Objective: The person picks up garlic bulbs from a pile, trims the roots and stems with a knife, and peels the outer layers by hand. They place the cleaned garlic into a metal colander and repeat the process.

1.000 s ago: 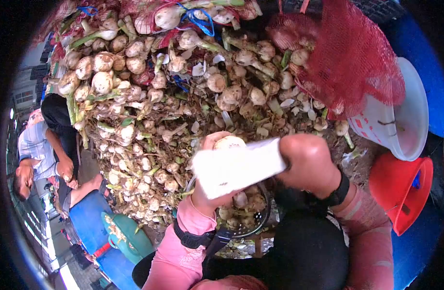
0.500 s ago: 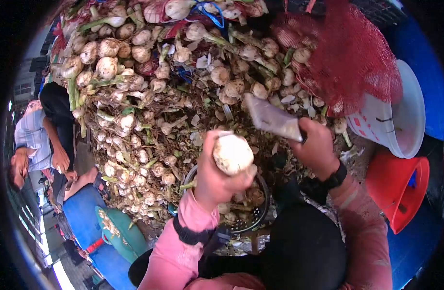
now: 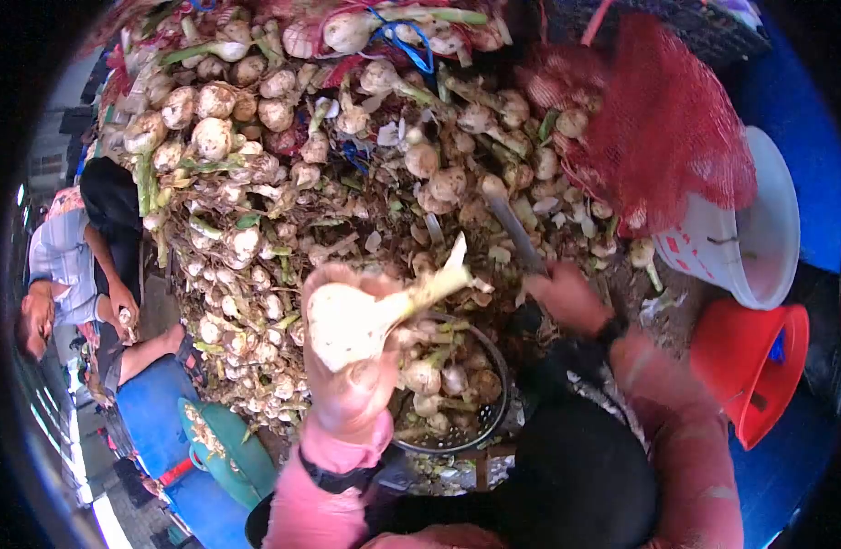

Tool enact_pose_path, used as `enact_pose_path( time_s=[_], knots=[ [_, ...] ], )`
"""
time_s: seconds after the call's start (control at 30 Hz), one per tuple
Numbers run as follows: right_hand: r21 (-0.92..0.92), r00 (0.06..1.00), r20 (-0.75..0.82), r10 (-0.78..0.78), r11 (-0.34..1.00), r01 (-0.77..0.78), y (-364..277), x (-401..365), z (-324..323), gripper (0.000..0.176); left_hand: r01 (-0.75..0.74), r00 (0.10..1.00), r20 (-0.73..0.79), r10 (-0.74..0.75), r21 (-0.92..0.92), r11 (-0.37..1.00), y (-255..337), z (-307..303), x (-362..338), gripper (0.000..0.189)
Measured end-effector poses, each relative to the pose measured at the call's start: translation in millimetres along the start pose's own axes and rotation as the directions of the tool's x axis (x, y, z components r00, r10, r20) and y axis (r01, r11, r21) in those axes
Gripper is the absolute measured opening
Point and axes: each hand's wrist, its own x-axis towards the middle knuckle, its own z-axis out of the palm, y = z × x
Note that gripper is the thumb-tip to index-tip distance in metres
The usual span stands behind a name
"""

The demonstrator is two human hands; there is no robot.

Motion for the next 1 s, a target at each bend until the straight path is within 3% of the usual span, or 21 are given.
enact_pose_path(
  time_s=[0.03,0.07,0.1,0.13,0.17,0.23,0.27,0.3,0.33,0.37,0.4,0.43,0.5,0.53,0.57,0.6,0.63,0.7,0.8,0.93,1.0],
  knots=[
    [-0.058,0.992,-0.081,-0.097,0.994,0.093,0.5,-6.0,5.5,0.024,0.030,1.000,-0.007,-0.029,0.094,0.995,0.8,-17.0,-3.2,0.050],
    [-0.192,0.973,-0.061,-0.225,0.959,0.210,2.8,-13.2,3.9,0.027,0.190,0.980,-0.134,-0.145,0.437,0.879,2.3,-38.7,-11.6,0.055],
    [-0.168,0.980,-0.047,-0.195,0.968,0.185,-6.4,-23.3,3.8,0.027,0.282,0.959,-0.122,-0.257,0.522,0.805,4.9,-58.1,-22.2,0.055],
    [-0.209,0.971,-0.105,-0.214,0.959,0.188,-18.1,-20.2,-4.0,0.027,0.116,0.960,0.052,-0.274,0.821,0.559,10.9,-70.6,-31.5,0.054],
    [-0.262,0.957,-0.163,-0.241,0.945,0.193,-25.2,-13.2,-12.5,0.026,-0.131,0.918,0.213,-0.335,0.959,0.251,15.0,-82.2,-42.7,0.053],
    [-0.165,0.938,-0.218,-0.270,0.957,0.237,-25.2,-7.6,-14.6,0.024,-0.375,0.822,0.303,-0.483,0.925,-0.059,11.8,-113.4,-59.0,0.053],
    [-0.137,0.936,-0.245,-0.252,0.965,0.224,-32.6,-8.7,-13.9,0.023,-0.260,0.862,0.261,-0.435,0.963,0.062,8.2,-124.4,-64.7,0.049],
    [-0.106,0.932,-0.280,-0.228,0.973,0.206,-37.5,-8.6,-13.3,0.022,-0.267,0.864,0.267,-0.427,0.962,0.062,12.0,-123.8,-54.5,0.049],
    [-0.231,0.913,-0.288,-0.289,0.946,0.227,-38.4,-7.5,-10.4,0.022,-0.258,0.731,0.194,-0.654,0.966,-0.001,17.1,-120.8,-40.5,0.043],
    [-0.228,0.915,-0.285,-0.285,0.947,0.224,-34.7,-6.4,-7.7,0.022,-0.259,0.545,0.087,-0.834,0.963,-0.069,21.0,-119.3,-30.6,0.037],
    [-0.247,0.909,-0.285,-0.305,0.939,0.238,-29.2,-5.6,-5.8,0.022,-0.374,0.555,0.271,-0.786,0.926,0.054,17.6,-116.6,-24.5,0.025],
    [-0.271,0.899,-0.288,-0.329,0.929,0.253,-26.1,-3.7,-7.4,0.023,-0.375,0.554,0.273,-0.786,0.925,0.057,14.0,-112.5,-16.1,0.025],
    [-0.288,0.886,-0.316,-0.340,0.924,0.252,-23.1,-2.6,-12.4,0.024,-0.218,0.492,-0.022,-0.871,0.965,-0.148,5.6,-103.4,10.2,0.028],
    [-0.298,0.880,-0.330,-0.342,0.922,0.247,-20.7,-3.9,-11.3,0.024,-0.195,0.721,0.097,-0.686,0.978,-0.067,-0.3,-100.0,34.1,0.028],
    [-0.298,0.886,-0.325,-0.331,0.925,0.236,-16.1,-3.6,-8.0,0.024,-0.189,0.887,0.179,-0.426,0.982,0.019,-9.5,-97.3,63.3,0.028],
    [-0.282,0.894,-0.321,-0.311,0.933,0.223,-11.6,0.4,-5.7,0.025,-0.100,0.957,0.118,-0.264,0.992,0.080,-23.5,-96.3,93.7,0.031],
    [-0.272,0.899,-0.320,-0.298,0.938,0.215,-10.5,5.3,-7.1,0.025,-0.275,0.956,0.264,-0.131,0.959,-0.075,-42.1,-108.6,123.5,0.040],
    [-0.199,0.940,-0.276,-0.200,0.969,0.148,-20.1,4.8,-6.0,0.026,-0.352,0.934,0.354,-0.047,0.889,-0.293,-76.2,-114.5,163.2,0.051],
    [-0.209,0.943,-0.262,-0.207,0.966,0.154,-21.3,4.5,-8.8,0.025,-0.155,0.984,0.137,-0.117,0.975,-0.162,-102.4,-97.2,179.5,0.059],
    [-0.095,0.953,-0.283,-0.111,0.992,0.087,-12.2,11.6,-9.2,0.025,-0.273,0.956,0.242,-0.164,0.941,-0.200,-109.8,-104.2,188.2,0.056],
    [-0.084,0.972,-0.222,-0.074,0.995,0.056,-14.7,13.3,-13.0,0.028,-0.241,0.966,0.211,-0.150,0.945,-0.222,-106.4,-109.7,184.3,0.056]
  ],
)
